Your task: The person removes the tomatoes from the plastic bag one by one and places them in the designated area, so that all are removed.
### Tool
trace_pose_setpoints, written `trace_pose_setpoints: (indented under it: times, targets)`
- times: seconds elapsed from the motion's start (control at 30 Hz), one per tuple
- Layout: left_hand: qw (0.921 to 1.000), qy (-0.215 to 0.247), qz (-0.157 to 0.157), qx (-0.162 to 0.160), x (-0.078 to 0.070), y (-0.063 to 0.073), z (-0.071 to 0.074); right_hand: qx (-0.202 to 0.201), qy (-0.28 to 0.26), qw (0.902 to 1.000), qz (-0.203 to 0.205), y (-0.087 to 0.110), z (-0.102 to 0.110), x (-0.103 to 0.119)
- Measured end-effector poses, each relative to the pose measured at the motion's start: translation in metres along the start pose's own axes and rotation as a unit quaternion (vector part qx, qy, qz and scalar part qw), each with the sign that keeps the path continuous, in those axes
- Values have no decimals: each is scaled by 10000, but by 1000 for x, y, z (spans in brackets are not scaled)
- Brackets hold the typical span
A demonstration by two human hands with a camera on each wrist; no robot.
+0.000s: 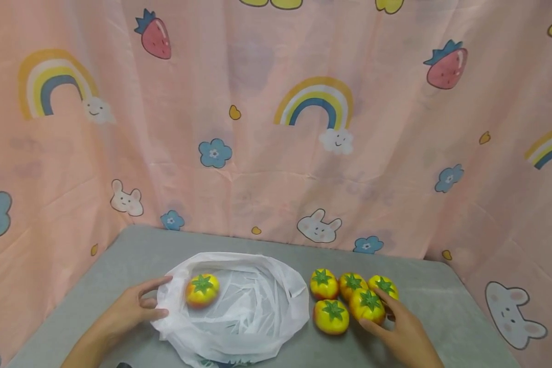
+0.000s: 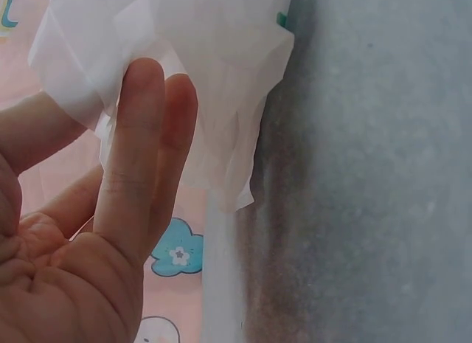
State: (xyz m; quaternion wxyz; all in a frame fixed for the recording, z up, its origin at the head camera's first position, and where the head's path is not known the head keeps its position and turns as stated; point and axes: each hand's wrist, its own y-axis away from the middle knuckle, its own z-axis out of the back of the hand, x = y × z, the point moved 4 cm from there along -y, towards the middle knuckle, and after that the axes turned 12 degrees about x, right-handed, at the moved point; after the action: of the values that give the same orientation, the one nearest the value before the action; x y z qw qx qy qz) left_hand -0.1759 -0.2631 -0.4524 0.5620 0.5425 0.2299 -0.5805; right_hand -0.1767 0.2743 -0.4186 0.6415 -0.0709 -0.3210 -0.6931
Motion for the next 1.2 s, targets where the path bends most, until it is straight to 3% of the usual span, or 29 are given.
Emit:
trace_pose_setpoints:
  times: [0.23, 0.87, 1.03, 1.2]
  targets:
    - [10000, -66, 26, -16, 0, 1, 1, 40, 131, 9999, 11, -1, -2, -5]
    - [9999, 36, -102, -16, 1, 1, 0, 328, -143, 9994, 36, -12, -12, -15]
    - [9994, 129, -296, 109, 1, -1, -1, 316, -255, 9991, 92, -13, -14, -18]
    - [9999, 25, -118, 1, 1, -1, -1, 273, -318, 9991, 80, -14, -17, -19]
